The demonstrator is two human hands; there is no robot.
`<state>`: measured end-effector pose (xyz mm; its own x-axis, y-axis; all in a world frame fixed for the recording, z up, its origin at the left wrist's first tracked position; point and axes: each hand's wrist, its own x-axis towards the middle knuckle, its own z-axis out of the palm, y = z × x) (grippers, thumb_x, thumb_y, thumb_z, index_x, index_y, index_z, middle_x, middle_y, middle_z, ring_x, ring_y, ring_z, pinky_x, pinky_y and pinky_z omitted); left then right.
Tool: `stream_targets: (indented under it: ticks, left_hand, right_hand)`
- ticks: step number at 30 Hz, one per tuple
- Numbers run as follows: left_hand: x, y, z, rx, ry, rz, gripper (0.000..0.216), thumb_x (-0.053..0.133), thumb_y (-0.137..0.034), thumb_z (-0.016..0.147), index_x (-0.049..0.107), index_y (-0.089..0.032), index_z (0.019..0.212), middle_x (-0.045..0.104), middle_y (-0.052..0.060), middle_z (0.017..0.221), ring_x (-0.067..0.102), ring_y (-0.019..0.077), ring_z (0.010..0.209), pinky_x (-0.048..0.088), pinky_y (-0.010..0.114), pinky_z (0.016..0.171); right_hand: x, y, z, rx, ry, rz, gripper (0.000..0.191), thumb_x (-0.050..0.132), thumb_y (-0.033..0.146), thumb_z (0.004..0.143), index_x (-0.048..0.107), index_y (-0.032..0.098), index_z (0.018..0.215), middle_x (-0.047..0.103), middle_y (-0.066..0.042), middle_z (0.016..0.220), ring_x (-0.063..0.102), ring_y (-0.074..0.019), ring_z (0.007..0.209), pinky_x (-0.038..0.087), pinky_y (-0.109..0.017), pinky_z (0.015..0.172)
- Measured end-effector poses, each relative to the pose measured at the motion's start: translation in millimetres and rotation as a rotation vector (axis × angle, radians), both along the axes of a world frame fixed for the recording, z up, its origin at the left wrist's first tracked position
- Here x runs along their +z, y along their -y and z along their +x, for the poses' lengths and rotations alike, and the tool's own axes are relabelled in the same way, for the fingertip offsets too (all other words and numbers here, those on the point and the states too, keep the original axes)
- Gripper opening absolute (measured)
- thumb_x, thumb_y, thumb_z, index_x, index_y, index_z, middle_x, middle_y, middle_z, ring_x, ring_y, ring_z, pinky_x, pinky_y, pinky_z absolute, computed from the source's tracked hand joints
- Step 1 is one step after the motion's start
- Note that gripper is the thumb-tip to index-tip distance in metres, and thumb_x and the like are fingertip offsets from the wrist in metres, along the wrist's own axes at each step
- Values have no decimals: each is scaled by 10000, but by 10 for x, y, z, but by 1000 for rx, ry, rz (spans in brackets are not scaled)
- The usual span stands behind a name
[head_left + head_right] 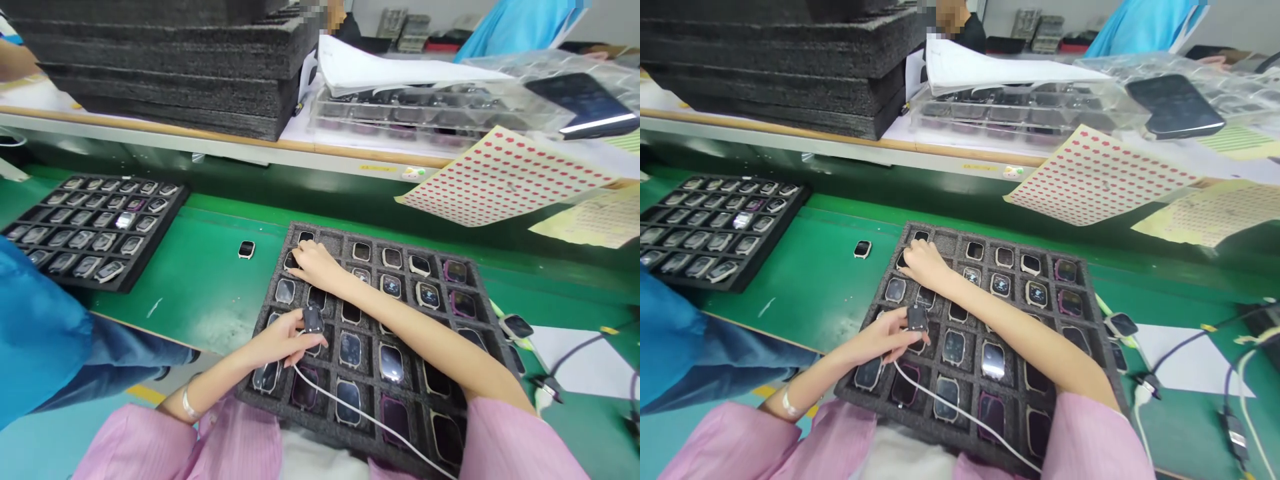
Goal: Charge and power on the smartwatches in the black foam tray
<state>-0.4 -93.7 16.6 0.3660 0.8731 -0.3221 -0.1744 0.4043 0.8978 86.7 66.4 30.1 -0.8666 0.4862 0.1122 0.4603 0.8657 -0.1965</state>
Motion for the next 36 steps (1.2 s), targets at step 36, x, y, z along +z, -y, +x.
stream_targets:
  ticks: [36]
  left_hand:
    - [41, 75, -7, 154, 84, -26, 451, 721, -452, 714, 576, -98, 953, 398, -120, 433, 270, 7, 265, 182, 146, 269]
  right_hand:
    - [-63, 808, 826, 213, -449, -347, 371, 615, 257, 840, 517, 167, 1186, 580, -107, 1007, 593, -218, 894, 540, -368, 756]
